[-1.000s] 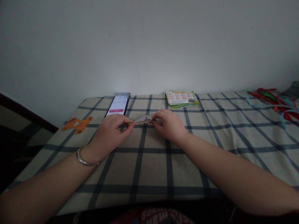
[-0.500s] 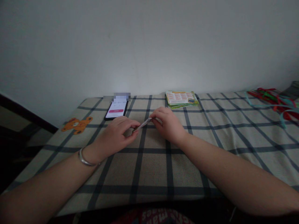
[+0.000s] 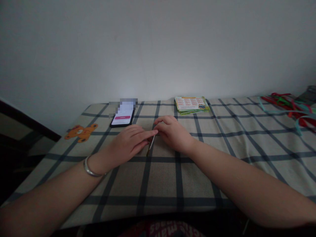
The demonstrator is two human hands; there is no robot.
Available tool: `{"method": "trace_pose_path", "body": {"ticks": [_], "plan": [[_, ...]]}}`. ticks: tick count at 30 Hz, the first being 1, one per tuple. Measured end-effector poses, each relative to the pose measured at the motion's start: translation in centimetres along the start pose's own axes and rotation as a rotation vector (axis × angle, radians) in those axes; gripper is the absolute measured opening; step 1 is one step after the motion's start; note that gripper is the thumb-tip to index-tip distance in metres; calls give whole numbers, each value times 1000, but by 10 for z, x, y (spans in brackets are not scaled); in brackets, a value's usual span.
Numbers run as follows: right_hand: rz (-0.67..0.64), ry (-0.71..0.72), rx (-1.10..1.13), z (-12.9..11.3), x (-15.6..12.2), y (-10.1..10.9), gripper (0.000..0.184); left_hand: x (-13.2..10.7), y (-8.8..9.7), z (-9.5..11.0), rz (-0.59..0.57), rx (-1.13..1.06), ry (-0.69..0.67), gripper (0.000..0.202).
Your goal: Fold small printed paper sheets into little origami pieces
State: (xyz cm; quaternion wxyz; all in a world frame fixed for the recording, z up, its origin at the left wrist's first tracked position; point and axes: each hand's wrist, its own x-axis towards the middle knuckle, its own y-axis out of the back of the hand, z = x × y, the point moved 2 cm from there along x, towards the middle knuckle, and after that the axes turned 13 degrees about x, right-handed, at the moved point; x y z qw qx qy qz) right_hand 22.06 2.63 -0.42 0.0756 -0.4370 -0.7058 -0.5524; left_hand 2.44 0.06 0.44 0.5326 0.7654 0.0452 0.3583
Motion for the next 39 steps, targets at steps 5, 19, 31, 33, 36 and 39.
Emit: {"method": "trace_pose_path", "body": {"ticks": [5,19,31,33,36,39], "plan": [[-69,10,25,-3,2,-1,13,-1,0,1,49,4,-15,29],[-123,-17,23,-6,5,-4,14,1,2,-3,119,-69,-17,3],[90,-199,136,4,-1,6,21,2,16,-5,222,167,81,8],[90,-195,143,4,-2,6,22,2,16,-6,221,196,128,7],[74,-194,154,2,-3,5,30,2,15,-7,203,216,173,5],[42,-184,169,-2,-3,3,28,2,14,-6,188,228,184,6]]}}
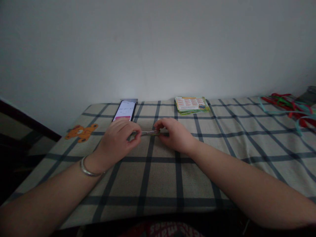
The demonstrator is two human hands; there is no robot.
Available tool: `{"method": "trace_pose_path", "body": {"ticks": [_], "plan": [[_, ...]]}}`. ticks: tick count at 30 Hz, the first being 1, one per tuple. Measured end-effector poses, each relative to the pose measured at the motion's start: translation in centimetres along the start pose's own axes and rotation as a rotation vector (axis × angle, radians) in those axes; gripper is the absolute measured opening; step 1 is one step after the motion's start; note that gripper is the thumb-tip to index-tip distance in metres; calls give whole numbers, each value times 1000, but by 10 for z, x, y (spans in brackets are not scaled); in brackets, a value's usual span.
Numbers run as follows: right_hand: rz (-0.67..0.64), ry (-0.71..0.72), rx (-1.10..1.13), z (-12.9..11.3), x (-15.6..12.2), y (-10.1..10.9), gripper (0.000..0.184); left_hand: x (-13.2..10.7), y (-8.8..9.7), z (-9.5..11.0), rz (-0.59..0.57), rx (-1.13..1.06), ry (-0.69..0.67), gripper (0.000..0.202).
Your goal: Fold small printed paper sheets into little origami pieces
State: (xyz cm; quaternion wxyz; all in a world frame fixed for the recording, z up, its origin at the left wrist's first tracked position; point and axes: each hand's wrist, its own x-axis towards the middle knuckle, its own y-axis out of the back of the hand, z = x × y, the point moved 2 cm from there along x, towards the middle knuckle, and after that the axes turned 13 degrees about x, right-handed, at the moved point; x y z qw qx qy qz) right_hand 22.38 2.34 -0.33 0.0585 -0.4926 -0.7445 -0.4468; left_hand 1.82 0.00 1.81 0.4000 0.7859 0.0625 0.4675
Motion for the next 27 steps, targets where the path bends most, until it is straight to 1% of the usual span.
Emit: {"method": "trace_pose_path", "body": {"ticks": [5,10,13,16,18,20,23,27], "plan": [[-8,-13,-74,-7,-1,-1,15,1,1,3,-12,-23,-39,5],[-12,-20,-149,-10,-1,2,10,0,1,4,-29,-79,-61,6],[-14,-9,-157,-10,0,3,9,-2,-1,4,-71,-128,-62,2],[-2,25,-144,-12,0,2,8,-4,-4,4,-135,-152,-57,8],[4,53,-142,-14,-1,2,7,-4,-4,5,-156,-153,-49,9],[21,70,-150,-16,-2,2,6,-5,-4,5,-150,-148,-41,7],[58,102,-156,-18,-3,2,6,-6,-5,4,-113,-124,-12,8],[116,146,-157,-19,-4,2,9,-7,-4,4,-65,-101,25,14]]}}
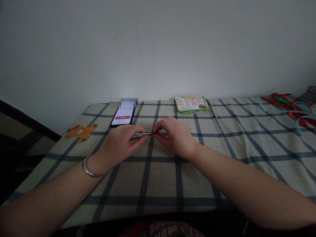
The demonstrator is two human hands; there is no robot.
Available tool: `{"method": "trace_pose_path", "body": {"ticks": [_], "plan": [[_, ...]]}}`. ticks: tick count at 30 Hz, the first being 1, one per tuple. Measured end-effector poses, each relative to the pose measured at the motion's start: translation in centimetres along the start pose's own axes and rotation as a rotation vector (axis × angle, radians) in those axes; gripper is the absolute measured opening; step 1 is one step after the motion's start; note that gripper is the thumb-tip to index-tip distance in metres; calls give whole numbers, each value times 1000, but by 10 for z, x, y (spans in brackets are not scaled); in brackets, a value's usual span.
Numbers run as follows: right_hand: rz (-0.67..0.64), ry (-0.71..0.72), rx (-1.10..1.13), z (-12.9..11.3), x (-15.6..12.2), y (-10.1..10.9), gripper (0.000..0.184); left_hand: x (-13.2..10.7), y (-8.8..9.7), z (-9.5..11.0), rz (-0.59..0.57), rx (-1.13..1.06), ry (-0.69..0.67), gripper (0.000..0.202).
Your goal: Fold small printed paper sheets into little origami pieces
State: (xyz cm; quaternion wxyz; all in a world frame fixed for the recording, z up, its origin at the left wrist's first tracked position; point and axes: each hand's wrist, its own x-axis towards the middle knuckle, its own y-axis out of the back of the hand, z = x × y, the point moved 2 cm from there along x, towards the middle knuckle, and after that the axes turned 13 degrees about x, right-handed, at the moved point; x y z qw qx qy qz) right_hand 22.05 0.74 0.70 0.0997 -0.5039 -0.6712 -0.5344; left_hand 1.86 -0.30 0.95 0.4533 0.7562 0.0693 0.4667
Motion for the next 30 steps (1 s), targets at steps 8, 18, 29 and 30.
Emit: {"method": "trace_pose_path", "body": {"ticks": [8,18,29,30], "plan": [[22,104,10,-1,2,6,12,4,11,10,60,85,-28,10],[100,150,-61,-6,-1,9,8,3,10,10,52,52,-3,16],[60,181,-129,-5,0,9,7,3,5,10,9,-33,-28,10],[51,183,-133,-5,0,9,8,3,5,10,21,-34,-29,9]]}}
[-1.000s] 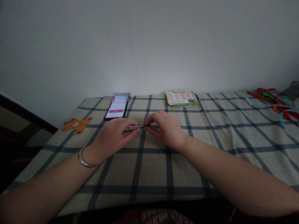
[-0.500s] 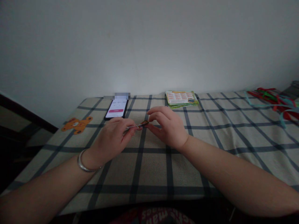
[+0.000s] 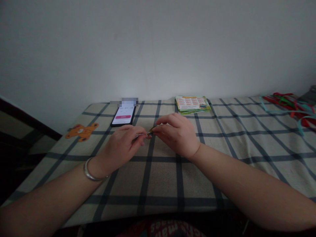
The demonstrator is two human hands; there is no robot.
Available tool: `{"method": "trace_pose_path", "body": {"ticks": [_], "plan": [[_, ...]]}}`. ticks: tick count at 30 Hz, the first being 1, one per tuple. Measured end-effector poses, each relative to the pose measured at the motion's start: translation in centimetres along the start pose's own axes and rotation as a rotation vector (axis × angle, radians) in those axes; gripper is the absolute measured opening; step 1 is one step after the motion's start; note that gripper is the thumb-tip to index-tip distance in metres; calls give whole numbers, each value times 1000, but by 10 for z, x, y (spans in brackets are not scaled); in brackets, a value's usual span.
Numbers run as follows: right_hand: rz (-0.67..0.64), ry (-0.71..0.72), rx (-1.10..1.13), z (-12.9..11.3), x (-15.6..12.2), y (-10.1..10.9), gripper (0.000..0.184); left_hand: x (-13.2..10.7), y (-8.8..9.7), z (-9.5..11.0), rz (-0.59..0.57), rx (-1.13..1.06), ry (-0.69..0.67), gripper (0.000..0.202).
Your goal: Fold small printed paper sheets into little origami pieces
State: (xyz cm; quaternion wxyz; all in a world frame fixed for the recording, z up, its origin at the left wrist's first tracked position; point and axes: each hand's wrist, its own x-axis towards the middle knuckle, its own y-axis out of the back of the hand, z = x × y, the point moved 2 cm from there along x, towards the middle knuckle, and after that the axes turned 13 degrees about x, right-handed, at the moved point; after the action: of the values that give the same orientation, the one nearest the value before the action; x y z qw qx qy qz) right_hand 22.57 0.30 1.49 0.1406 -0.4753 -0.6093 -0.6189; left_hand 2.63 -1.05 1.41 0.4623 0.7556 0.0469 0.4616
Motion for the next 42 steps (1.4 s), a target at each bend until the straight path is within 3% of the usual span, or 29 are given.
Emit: {"method": "trace_pose_path", "body": {"ticks": [10,19,33,42], "plan": [[-38,17,5,-1,0,-3,7,-2,2,1,99,-37,4,8],[-12,21,44,-1,2,-6,2,-2,2,1,144,45,-131,5],[-22,31,59,0,2,-9,4,2,2,1,-29,132,-112,12],[-18,33,-7,2,3,-7,6,-1,2,0,43,99,-124,9]]}}
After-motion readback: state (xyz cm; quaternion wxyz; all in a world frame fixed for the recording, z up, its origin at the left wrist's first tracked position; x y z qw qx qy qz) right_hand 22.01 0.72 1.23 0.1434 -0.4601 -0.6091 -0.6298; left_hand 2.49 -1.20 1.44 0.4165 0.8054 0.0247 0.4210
